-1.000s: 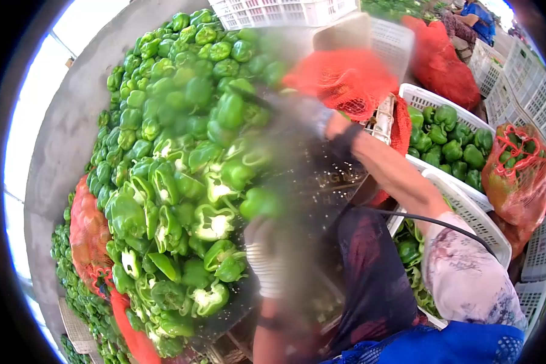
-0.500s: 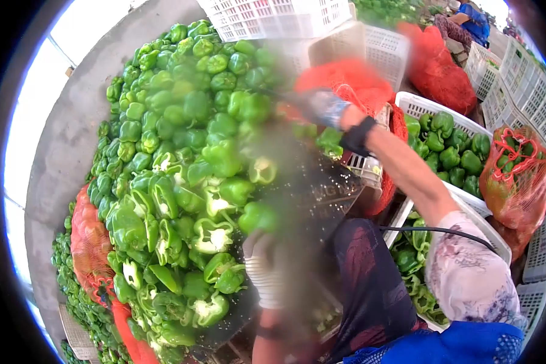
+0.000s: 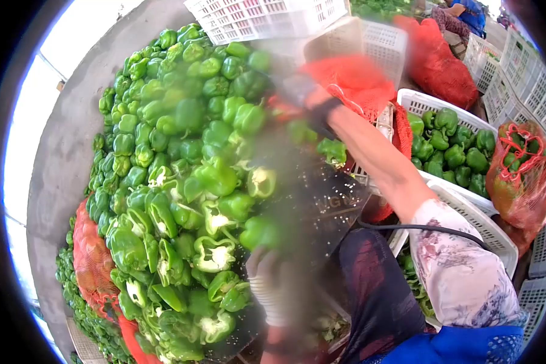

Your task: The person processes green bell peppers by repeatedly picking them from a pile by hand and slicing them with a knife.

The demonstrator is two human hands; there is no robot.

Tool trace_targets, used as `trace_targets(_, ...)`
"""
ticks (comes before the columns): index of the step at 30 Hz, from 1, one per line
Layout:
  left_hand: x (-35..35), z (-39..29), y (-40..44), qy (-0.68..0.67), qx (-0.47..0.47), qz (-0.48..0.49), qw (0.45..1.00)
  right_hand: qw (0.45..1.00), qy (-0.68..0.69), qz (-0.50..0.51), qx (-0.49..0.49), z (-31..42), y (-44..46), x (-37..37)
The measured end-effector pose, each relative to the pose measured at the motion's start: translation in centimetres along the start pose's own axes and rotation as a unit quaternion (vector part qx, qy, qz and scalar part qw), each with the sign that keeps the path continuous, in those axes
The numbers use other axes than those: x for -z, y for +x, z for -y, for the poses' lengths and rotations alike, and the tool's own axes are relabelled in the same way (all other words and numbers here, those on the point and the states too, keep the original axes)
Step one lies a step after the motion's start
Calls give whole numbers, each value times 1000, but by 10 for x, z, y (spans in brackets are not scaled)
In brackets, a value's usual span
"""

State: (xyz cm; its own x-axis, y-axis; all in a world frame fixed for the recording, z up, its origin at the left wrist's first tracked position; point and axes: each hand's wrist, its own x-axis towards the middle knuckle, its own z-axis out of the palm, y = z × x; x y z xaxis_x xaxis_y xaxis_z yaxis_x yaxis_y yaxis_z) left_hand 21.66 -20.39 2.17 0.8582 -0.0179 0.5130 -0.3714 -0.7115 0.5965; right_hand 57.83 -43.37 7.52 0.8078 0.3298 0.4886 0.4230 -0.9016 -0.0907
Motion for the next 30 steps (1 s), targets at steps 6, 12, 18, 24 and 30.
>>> trace_targets(6,6,-10,3,61,-72,7,996,935,308,12,177,-16,-80,-19)
trace_targets(12,-5,10,-5,-37,3,-29,999,988,136,-25,71,-17,-36,7)
trace_targets(18,-7,5,-9,-122,69,-44,989,966,124,59,217,22,-1,-7)
trace_targets(24,-2,12,-7,-75,38,-18,996,954,147,112,236,81,-64,84)
trace_targets(30,-1,11,-4,-145,100,-15,984,969,237,-49,53,79,-40,54)
